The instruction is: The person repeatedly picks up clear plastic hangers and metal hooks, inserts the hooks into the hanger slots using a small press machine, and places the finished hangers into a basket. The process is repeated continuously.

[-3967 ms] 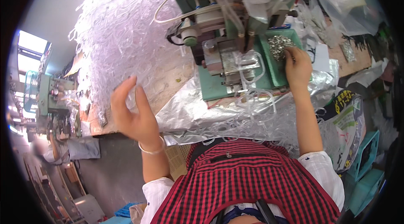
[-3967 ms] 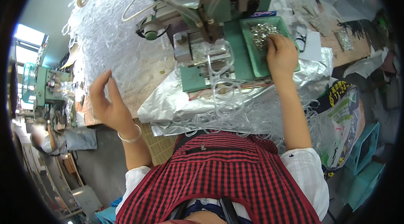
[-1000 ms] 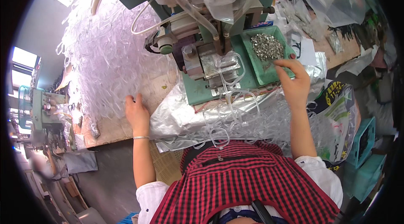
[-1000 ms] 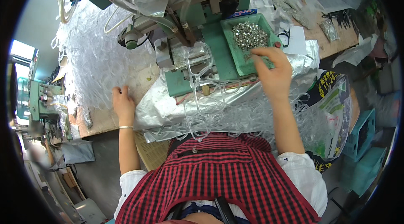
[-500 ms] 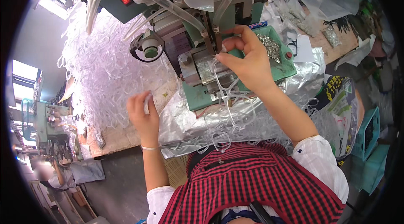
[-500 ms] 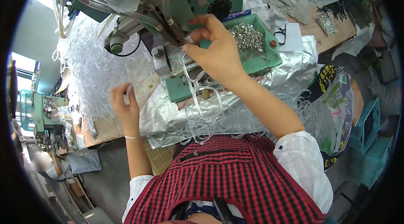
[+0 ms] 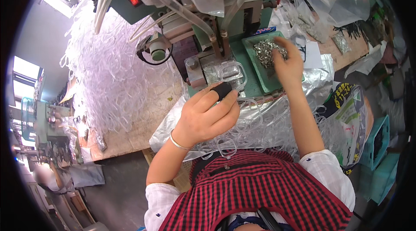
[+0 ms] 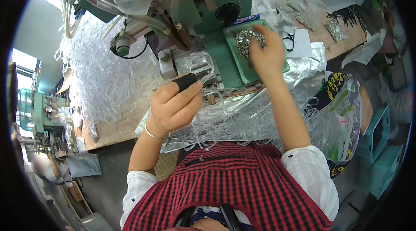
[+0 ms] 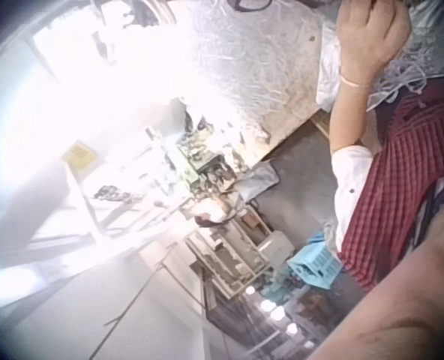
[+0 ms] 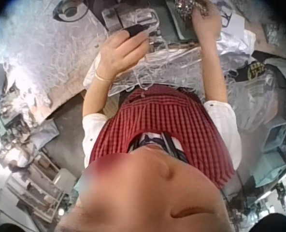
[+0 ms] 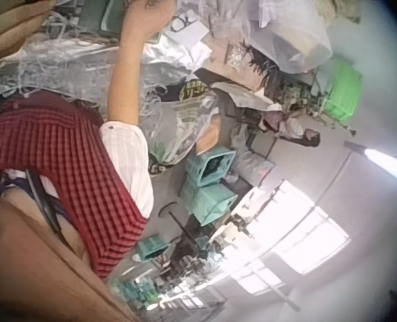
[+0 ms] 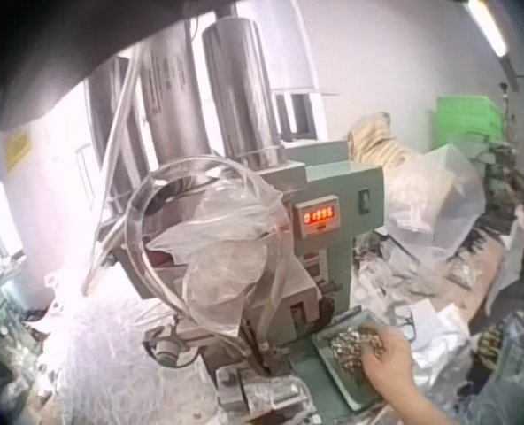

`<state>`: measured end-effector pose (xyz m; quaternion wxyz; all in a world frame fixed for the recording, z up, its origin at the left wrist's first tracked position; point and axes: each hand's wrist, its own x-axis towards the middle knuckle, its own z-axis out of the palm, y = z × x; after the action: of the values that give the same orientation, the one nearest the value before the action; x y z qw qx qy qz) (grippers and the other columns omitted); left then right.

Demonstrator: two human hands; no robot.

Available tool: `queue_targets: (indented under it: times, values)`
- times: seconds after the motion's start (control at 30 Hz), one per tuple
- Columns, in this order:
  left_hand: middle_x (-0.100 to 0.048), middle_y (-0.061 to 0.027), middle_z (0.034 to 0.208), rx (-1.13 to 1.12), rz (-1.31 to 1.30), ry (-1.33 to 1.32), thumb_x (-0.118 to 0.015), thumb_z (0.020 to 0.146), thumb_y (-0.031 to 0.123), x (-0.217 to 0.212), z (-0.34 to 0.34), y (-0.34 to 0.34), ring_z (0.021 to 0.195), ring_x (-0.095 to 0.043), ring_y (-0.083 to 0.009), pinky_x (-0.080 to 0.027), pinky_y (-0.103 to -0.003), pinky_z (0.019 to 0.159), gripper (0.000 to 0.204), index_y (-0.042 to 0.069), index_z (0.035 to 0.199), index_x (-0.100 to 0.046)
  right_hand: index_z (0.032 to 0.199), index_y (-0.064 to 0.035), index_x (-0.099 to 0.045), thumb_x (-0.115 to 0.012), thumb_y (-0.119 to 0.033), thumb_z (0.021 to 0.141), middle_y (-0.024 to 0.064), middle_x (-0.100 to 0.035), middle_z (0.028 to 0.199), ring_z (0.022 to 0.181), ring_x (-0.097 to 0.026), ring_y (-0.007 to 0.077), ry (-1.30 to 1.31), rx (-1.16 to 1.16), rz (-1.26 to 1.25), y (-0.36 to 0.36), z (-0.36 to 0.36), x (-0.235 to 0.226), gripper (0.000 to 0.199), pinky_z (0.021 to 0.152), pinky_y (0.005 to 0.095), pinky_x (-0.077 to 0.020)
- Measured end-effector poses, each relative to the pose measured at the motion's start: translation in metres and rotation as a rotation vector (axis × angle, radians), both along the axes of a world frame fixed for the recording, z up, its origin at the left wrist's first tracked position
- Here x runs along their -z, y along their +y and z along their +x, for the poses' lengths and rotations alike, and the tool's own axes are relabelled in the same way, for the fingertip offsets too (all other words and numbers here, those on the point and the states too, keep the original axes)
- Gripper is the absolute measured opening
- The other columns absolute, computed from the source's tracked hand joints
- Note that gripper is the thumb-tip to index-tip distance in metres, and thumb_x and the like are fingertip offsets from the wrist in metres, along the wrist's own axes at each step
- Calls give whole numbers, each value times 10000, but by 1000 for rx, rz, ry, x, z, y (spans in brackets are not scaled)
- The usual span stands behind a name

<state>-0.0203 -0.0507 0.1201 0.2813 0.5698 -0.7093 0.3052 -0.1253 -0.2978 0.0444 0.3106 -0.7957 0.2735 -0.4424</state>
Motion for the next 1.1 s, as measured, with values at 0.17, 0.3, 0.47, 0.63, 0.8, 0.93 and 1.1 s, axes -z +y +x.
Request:
queue_targets:
  times: [0.17,0.3,0.47,0.63,0.8,0.93,1.1]
  values:
    - [-693,-43,1037,32,16,69,-729,704,116,6,3,1,804,-616,-189,-622,-371,846,191,89,873,-644,1083,-73,-733,-714,-98,832,154,-705,1122,1101,-633,356,198,-49,-155,-19,-17,23,253,993,446,-482]
    - [-724,-72,1102,71,5,76,-760,684,104,7,7,3,777,-613,-218,-618,-375,816,282,86,957,-692,942,-58,-726,-756,-122,775,174,-669,1219,1197,-590,380,376,55,-481,-19,7,25,181,986,484,-485]
    - [-716,-107,1148,-33,-56,263,-759,733,114,32,-16,25,854,-644,-266,-602,-447,899,246,98,976,-725,856,-45,-703,-774,-127,767,139,-704,1094,1079,-643,352,340,86,-397,-17,6,34,141,901,455,-517]
    - [-728,-122,1163,-616,-263,224,-726,868,23,24,-2,113,1027,-700,-299,-516,-429,970,185,79,1045,-726,869,-76,-731,-759,-160,835,109,-722,904,886,-675,330,346,146,-252,-9,-5,23,95,791,429,-528]
    - [-707,-128,1020,-850,-269,354,-753,880,79,-15,73,114,987,-662,-319,-508,-412,866,95,29,947,-708,972,-79,-750,-715,-157,895,128,-736,926,874,-690,338,299,96,-259,-16,8,24,115,781,421,-532]
    - [-639,-122,961,-1099,105,332,-780,857,209,66,135,88,950,-618,-336,-486,-448,827,172,51,901,-727,996,-51,-738,-694,-121,908,149,-734,938,875,-694,340,164,27,-129,-7,18,14,120,775,409,-535]
    - [-641,-123,1053,-1148,98,424,-769,854,198,119,140,83,1043,-603,-329,-463,-457,904,156,53,870,-714,980,-23,-734,-738,-76,867,136,-730,926,854,-694,302,79,57,-42,-1,-23,17,125,780,371,-530]
